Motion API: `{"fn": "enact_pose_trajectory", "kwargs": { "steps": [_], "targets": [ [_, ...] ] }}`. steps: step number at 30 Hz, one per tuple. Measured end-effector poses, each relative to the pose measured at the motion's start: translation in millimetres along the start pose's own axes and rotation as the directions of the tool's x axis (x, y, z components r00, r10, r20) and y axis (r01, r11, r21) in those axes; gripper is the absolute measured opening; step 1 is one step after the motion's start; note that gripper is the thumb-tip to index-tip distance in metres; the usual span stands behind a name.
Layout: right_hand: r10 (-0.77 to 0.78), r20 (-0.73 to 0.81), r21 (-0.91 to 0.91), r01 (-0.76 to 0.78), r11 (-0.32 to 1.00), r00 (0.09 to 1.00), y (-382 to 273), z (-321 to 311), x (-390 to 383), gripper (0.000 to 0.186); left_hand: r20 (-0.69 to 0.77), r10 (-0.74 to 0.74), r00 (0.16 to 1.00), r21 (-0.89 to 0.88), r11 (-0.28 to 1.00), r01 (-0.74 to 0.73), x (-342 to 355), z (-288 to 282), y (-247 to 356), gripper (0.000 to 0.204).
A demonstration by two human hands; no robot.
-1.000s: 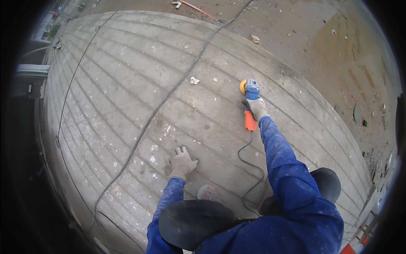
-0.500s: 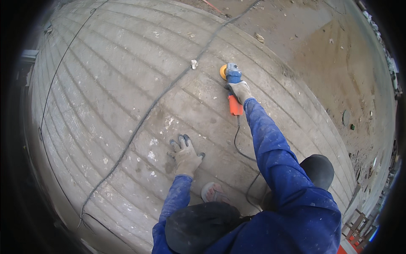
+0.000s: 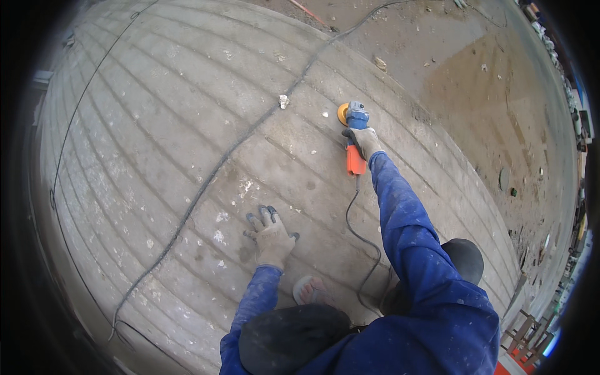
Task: The person uses an angle grinder to smooth a concrete surface. They move the tool across the ground in a sweeping motion, generating dust as they work.
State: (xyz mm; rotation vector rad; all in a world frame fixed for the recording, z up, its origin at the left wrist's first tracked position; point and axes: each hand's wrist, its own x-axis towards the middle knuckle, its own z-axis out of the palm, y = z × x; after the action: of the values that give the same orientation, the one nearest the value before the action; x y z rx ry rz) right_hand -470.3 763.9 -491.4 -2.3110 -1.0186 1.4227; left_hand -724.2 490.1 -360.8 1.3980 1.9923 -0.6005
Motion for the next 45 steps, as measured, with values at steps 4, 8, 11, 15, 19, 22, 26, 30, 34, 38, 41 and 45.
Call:
{"fn": "enact_pose_trajectory", "kwargs": {
  "steps": [4,8,11,15,19,22,26,30,34,38,41,45],
  "targets": [
    [-0.236,0.079,-0.156,0.246,0.957,0.968,4.0,15.7,-18.4,0.042,0.012,-0.010,1.000,0.021,1.000,0.010,2.8,0.0,1.1,0.111],
    [-0.033,0.096,-0.043,0.038,0.998,0.995,-28.6,12.7,-19.0,0.047,-0.022,-0.006,1.000,0.012,1.000,0.007,3.2,2.2,-6.0,0.110],
    [-0.145,0.054,-0.053,0.148,0.988,0.988,-7.9,26.1,-7.1,0.034,0.001,-0.020,1.000,0.014,1.000,0.020,3.7,5.2,-2.6,0.111],
    [-0.150,0.040,-0.036,0.152,0.988,0.988,-12.9,12.0,-22.3,0.029,-0.034,0.004,0.999,-0.016,1.000,-0.004,0.7,4.0,-0.3,0.111],
    [-0.077,0.047,-0.036,0.079,0.996,0.996,-2.7,1.6,-10.5,0.039,-0.004,-0.040,0.999,0.002,0.999,0.040,5.7,5.6,1.7,0.111],
    [-0.195,0.077,-0.184,0.206,0.961,0.978,-9.2,7.1,-38.9,0.043,-0.009,-0.013,1.000,-0.006,1.000,0.013,2.7,3.6,-1.6,0.110],
    [-0.153,0.065,-0.109,0.159,0.981,0.986,-21.3,19.3,-32.0,0.041,-0.038,-0.007,0.999,-0.018,1.000,0.006,14.1,-3.7,-2.5,0.110],
    [0.005,0.026,0.081,-0.007,0.997,1.000,-32.9,11.8,-15.0,0.035,-0.166,0.052,0.985,0.004,0.999,-0.052,63.8,-17.7,-13.5,0.118],
    [-0.001,-0.009,0.142,0.002,0.990,1.000,12.5,0.2,-36.8,0.035,-0.068,0.103,0.992,0.090,0.991,-0.097,96.4,-69.3,16.1,0.129],
    [-0.073,0.140,-0.023,0.077,0.997,0.987,-7.5,26.4,-110.4,0.040,-0.047,0.078,0.996,0.063,0.995,-0.075,102.8,-65.2,-1.9,0.135],
    [-0.176,0.132,-0.164,0.197,0.967,0.975,-19.0,42.5,-96.2,0.042,-0.063,0.122,0.991,0.052,0.991,-0.119,105.7,-62.7,-5.2,0.135],
    [-0.215,0.138,-0.094,0.229,0.969,0.967,-41.2,55.6,-48.5,0.042,-0.028,0.103,0.994,0.044,0.994,-0.102,103.3,-67.5,1.0,0.136]
  ]
}}
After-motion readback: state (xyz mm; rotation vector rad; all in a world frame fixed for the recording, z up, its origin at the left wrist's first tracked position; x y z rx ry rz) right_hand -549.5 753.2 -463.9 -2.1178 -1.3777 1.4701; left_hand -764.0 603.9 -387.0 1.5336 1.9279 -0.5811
